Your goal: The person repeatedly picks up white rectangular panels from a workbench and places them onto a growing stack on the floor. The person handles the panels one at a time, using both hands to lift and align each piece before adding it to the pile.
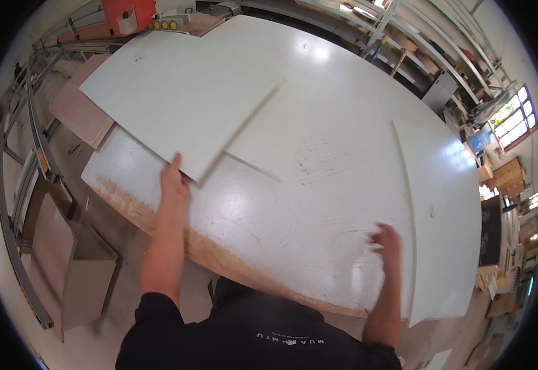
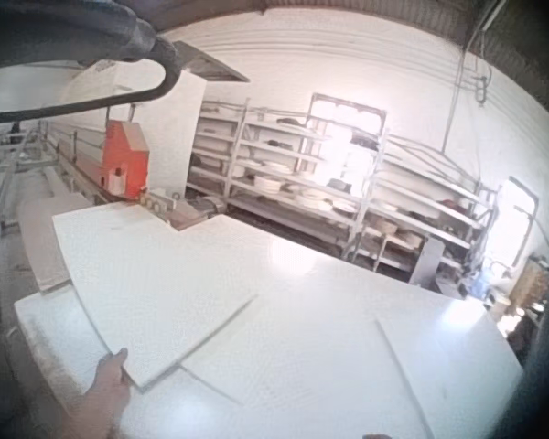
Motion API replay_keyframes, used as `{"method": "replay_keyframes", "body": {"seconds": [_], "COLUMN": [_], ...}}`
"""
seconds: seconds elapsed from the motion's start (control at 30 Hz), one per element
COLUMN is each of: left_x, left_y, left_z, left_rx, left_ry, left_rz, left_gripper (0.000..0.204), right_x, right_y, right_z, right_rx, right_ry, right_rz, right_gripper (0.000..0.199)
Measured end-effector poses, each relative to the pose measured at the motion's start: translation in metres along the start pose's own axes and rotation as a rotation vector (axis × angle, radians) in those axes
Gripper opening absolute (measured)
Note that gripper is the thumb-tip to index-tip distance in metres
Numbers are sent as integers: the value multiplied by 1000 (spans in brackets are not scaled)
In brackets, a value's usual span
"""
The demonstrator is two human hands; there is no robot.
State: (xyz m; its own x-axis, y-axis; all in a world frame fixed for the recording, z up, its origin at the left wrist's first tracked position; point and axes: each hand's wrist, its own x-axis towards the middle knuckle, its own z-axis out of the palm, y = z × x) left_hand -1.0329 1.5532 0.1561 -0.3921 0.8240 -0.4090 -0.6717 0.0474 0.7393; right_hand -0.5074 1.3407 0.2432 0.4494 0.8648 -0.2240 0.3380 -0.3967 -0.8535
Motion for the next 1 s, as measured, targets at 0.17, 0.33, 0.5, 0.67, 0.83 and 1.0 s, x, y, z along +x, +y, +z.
{"method": "replay_keyframes", "body": {"seconds": [0.17, 0.33, 0.5, 0.67, 0.83, 1.0], "left_x": [-111, -191, -128, -17, -77, -156], "left_y": [-54, -75, -23, 29, -3, -33], "left_z": [4, -17, -30, -30, -34, -44], "left_rx": [7, 29, -296, -268, -250, -225], "left_ry": [-222, -401, -238, -301, -277, -480], "left_rz": [-309, -637, -492, -384, -296, -374], "left_gripper": [52, 56, 42, 49, 53, 61], "right_x": [21, 36, 4, -32, -100, -193], "right_y": [-78, -91, -50, -20, 25, 81], "right_z": [184, 198, 135, 101, 46, -11], "right_rx": [417, 713, 524, 290, 319, 424], "right_ry": [-493, -222, 139, 514, 473, 602], "right_rz": [196, 328, 350, 430, 329, 211], "right_gripper": [55, 55, 59, 55, 43, 35]}}
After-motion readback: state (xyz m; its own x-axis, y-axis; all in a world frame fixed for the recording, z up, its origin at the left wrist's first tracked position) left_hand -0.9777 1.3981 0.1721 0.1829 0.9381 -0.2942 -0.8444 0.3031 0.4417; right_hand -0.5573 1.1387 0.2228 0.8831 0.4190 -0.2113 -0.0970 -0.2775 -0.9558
